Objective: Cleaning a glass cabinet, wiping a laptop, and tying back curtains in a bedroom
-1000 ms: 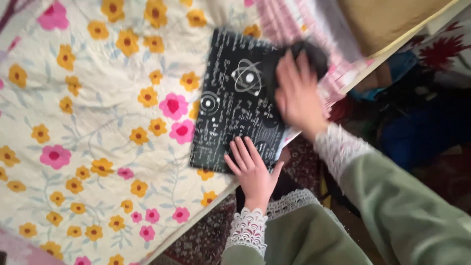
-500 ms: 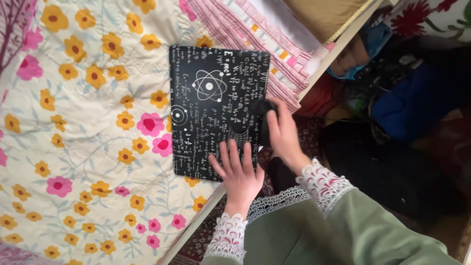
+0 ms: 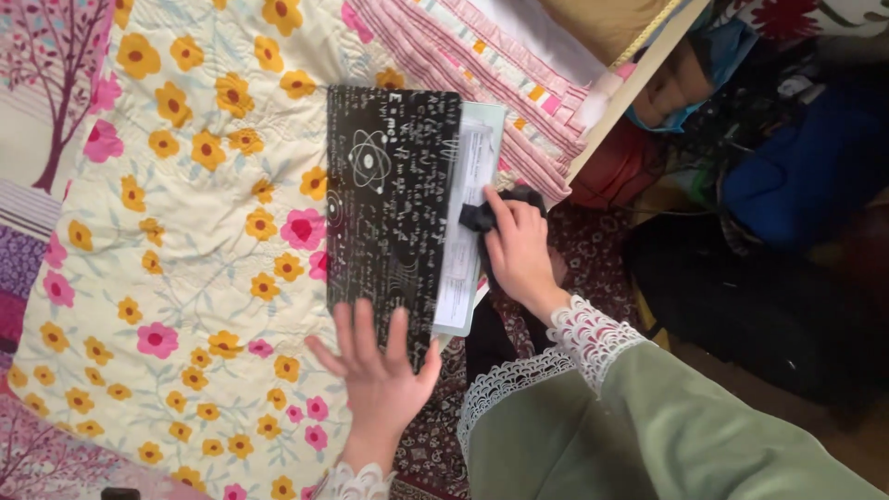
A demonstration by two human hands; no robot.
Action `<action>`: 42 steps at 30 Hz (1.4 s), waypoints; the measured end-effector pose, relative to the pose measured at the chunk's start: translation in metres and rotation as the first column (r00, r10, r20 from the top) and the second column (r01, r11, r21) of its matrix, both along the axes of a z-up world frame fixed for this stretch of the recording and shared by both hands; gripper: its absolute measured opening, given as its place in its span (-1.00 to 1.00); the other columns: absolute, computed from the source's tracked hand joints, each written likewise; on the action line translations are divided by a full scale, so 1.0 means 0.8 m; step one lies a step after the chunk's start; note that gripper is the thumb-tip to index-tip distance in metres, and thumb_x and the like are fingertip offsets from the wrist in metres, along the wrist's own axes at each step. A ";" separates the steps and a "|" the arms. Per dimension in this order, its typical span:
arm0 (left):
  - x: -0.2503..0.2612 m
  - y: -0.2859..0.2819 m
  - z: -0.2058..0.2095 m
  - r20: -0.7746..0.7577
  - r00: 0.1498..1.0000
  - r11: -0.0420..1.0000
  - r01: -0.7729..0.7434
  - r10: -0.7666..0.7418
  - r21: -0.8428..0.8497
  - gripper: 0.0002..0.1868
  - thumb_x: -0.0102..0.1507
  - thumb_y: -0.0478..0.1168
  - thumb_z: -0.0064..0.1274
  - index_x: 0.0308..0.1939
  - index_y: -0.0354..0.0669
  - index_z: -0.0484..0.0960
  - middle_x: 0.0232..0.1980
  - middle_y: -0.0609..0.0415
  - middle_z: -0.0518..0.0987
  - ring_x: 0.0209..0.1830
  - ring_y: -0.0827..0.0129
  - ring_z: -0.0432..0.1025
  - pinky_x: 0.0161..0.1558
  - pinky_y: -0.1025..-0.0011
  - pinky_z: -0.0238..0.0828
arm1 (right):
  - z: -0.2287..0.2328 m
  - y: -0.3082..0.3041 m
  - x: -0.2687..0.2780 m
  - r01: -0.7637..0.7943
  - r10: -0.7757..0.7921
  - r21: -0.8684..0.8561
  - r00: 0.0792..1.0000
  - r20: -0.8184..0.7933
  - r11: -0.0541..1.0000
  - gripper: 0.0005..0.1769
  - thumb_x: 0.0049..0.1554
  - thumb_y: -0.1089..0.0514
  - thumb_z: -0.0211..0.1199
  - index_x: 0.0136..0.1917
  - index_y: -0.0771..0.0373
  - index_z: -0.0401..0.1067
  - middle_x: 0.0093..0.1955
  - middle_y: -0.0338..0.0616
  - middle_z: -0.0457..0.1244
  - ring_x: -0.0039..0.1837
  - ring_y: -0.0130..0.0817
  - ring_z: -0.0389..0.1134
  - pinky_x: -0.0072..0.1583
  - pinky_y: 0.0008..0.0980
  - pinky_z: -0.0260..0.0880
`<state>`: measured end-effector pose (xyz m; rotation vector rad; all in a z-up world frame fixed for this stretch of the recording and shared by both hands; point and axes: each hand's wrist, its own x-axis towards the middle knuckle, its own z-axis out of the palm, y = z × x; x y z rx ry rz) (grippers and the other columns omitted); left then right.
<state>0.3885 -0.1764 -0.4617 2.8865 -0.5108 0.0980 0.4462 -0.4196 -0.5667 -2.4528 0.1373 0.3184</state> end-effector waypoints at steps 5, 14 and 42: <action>-0.005 -0.026 -0.008 -0.107 0.994 0.999 0.025 -0.030 -0.048 -0.12 0.26 -0.02 0.15 0.62 0.47 0.08 0.69 -0.16 -0.32 0.71 -0.19 -0.34 0.53 -0.50 -0.64 | 0.029 -0.005 0.007 0.118 -0.125 0.289 0.992 0.004 0.950 -0.44 0.37 -0.08 -0.19 0.53 0.15 0.20 0.20 -0.02 0.21 0.26 -0.13 0.19 0.36 -0.14 0.08; 0.009 -0.031 0.002 -0.208 0.978 1.000 0.028 -0.028 -0.001 -0.35 0.38 0.20 -0.02 0.56 0.54 0.22 0.68 -0.10 -0.19 0.68 -0.23 -0.22 0.45 -0.56 -0.42 | 0.059 0.038 0.003 0.437 -0.419 0.407 0.897 -0.137 0.802 -0.50 0.28 -0.20 0.00 0.31 0.16 0.24 0.24 -0.10 0.27 0.26 -0.30 0.27 0.33 -0.30 0.19; 0.005 -0.003 -0.038 -0.215 0.966 0.985 -0.160 0.144 -0.061 -0.18 0.44 0.12 -0.09 0.56 -0.38 0.05 0.61 -0.39 0.03 0.64 -0.23 -0.03 0.61 -0.14 -0.08 | 0.081 0.014 0.086 0.531 -0.441 0.257 0.832 -0.336 0.808 -0.14 0.07 -0.13 0.28 0.54 0.12 0.09 0.48 -0.17 0.23 0.47 -0.35 0.27 0.41 -0.32 0.25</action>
